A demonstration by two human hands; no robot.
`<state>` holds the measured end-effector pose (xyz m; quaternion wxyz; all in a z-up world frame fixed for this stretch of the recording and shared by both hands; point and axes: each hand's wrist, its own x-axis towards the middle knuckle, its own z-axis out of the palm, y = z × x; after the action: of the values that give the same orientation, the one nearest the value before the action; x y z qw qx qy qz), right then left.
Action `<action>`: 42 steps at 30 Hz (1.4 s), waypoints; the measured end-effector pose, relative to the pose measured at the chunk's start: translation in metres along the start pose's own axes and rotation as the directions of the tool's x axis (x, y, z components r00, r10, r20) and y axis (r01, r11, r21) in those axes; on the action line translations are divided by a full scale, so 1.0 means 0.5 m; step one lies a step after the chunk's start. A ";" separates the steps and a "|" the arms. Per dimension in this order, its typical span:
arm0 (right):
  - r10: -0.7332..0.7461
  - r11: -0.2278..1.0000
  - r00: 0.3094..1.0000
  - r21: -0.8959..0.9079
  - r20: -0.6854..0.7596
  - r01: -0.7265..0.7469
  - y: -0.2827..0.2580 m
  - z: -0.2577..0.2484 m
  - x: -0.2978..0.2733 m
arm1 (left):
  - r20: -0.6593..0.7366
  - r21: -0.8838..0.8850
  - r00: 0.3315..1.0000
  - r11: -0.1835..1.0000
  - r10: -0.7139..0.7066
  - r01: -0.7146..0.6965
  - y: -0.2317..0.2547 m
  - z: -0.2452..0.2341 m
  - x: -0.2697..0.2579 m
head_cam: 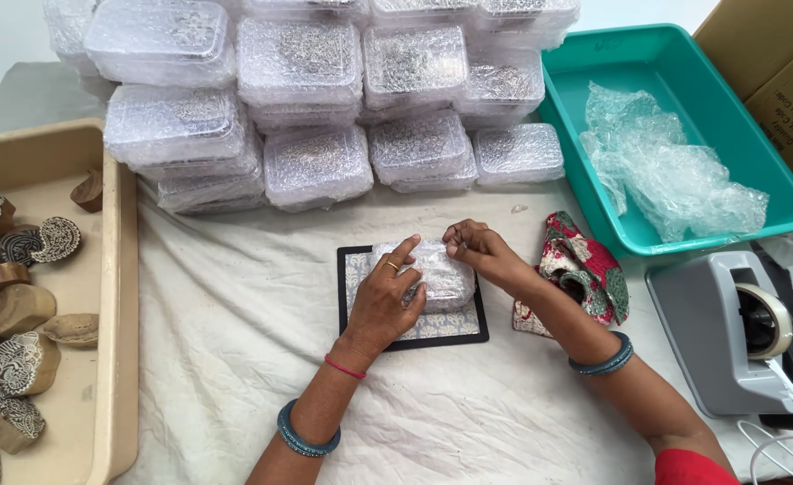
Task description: The person wraps a small plastic container with bubble wrap and secures it with tape. They then stack the wrapped container with others and wipe the inside of a new container with a cloth before placing a wooden stamp inside.
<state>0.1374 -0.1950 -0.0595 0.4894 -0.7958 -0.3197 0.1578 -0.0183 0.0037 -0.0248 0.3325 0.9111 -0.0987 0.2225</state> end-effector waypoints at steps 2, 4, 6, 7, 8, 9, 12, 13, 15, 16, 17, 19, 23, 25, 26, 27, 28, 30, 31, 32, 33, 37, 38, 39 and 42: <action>0.071 0.990 0.993 0.113 0.097 -0.082 -0.002 -0.003 0.010 | -0.013 -0.015 1.000 1.000 -0.005 0.005 -0.004 0.001 0.003; 0.002 0.999 0.999 -0.033 0.050 0.000 -0.063 0.007 0.008 | -0.020 0.018 1.000 1.000 0.014 -0.014 -0.005 0.002 0.001; -0.069 0.982 0.998 -0.176 0.006 0.069 -0.087 0.024 -0.002 | -0.014 0.050 0.999 0.998 0.038 -0.037 -0.004 0.002 -0.004; -0.127 0.961 0.991 -0.253 -0.046 0.111 -0.083 0.029 -0.004 | -0.016 0.040 0.999 0.999 0.032 -0.032 -0.004 0.002 -0.001; -0.188 0.932 0.978 -0.330 -0.092 0.148 -0.079 0.035 -0.007 | -0.018 0.029 0.999 0.999 0.027 -0.027 -0.003 0.001 0.002; -0.183 0.934 0.979 -0.328 -0.091 0.144 -0.074 0.036 -0.015 | -0.014 0.027 1.000 0.999 0.024 -0.024 -0.002 0.001 0.000; -0.244 0.901 0.968 -0.385 -0.064 0.202 -0.072 0.037 -0.040 | -0.041 0.017 0.998 0.999 0.047 -0.046 0.000 0.003 -0.007; -0.292 0.883 0.956 -0.392 -0.028 0.258 -0.078 0.036 -0.048 | -0.049 0.023 0.998 0.999 0.048 -0.047 -0.003 0.006 -0.009; -0.339 0.862 0.941 -0.398 0.007 0.314 -0.079 0.037 -0.058 | -0.057 0.031 0.997 0.998 0.051 -0.050 -0.009 0.011 -0.011; -0.356 0.858 0.934 -0.393 0.009 0.331 -0.073 0.040 -0.060 | -0.057 0.015 0.998 0.999 0.030 -0.029 -0.012 0.013 -0.011; -0.373 0.854 0.928 -0.388 0.011 0.348 -0.067 0.042 -0.063 | -0.057 -0.001 0.998 1.000 0.007 -0.007 -0.016 0.015 -0.012; -0.355 0.857 0.935 -0.401 -0.001 0.325 -0.071 0.049 -0.066 | -0.047 -0.079 0.997 0.995 -0.058 0.054 -0.013 0.012 -0.010; -0.349 0.815 0.937 -0.494 -0.005 0.302 -0.052 0.060 -0.070 | -0.050 -0.248 0.984 0.957 -0.170 0.152 0.004 -0.002 -0.002; -0.369 0.785 0.929 -0.532 0.008 0.317 -0.057 0.062 -0.073 | -0.130 -0.170 0.986 0.982 -0.103 0.080 0.011 -0.001 -0.003; -0.383 0.755 0.924 -0.569 0.024 0.328 -0.058 0.063 -0.072 | -0.200 -0.092 0.979 0.996 -0.034 0.016 0.013 0.000 -0.003; -0.387 0.753 0.922 -0.567 0.029 0.334 -0.065 0.063 -0.073 | -0.205 -0.088 0.978 0.996 -0.037 0.019 0.011 0.004 -0.006; -0.384 0.736 0.922 -0.588 0.046 0.335 -0.071 0.063 -0.073 | -0.218 -0.091 0.975 0.996 -0.045 0.026 0.007 0.009 -0.008; -0.375 0.722 0.925 -0.605 0.066 0.336 -0.081 0.065 -0.080 | -0.227 -0.097 0.972 0.995 -0.061 0.039 0.007 0.013 -0.017; -0.379 0.704 0.923 -0.625 0.072 0.338 -0.086 0.065 -0.082 | -0.228 -0.104 0.972 0.994 -0.051 0.028 0.010 0.012 -0.019; -0.382 0.685 0.921 -0.645 0.079 0.339 -0.090 0.064 -0.085 | -0.228 -0.112 0.973 0.994 -0.042 0.017 0.013 0.012 -0.020; -0.380 0.686 0.922 -0.645 0.078 0.338 -0.092 0.062 -0.086 | -0.227 -0.114 0.973 0.993 -0.043 0.017 0.017 0.005 -0.028; -0.365 0.681 0.928 -0.660 0.068 0.317 -0.090 0.066 -0.085 | -0.270 -0.048 0.955 0.992 -0.126 0.118 0.011 -0.017 -0.070; -0.361 0.689 0.930 -0.654 0.065 0.313 -0.088 0.068 -0.084 | -0.261 0.012 0.947 0.980 -0.188 0.198 0.003 -0.022 -0.082; -0.361 0.691 0.931 -0.653 0.061 0.311 -0.086 0.069 -0.084 | -0.258 0.015 0.948 0.981 -0.185 0.196 0.006 -0.025 -0.079; -0.354 0.716 0.934 -0.626 0.057 0.309 -0.082 0.069 -0.083 | -0.130 0.121 0.980 0.979 -0.150 0.166 0.013 -0.022 -0.070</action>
<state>0.0723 -0.1862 -0.0423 0.2279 -0.8470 -0.4744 -0.0742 -0.0550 0.0070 -0.0303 0.2938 0.9209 0.0093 0.2560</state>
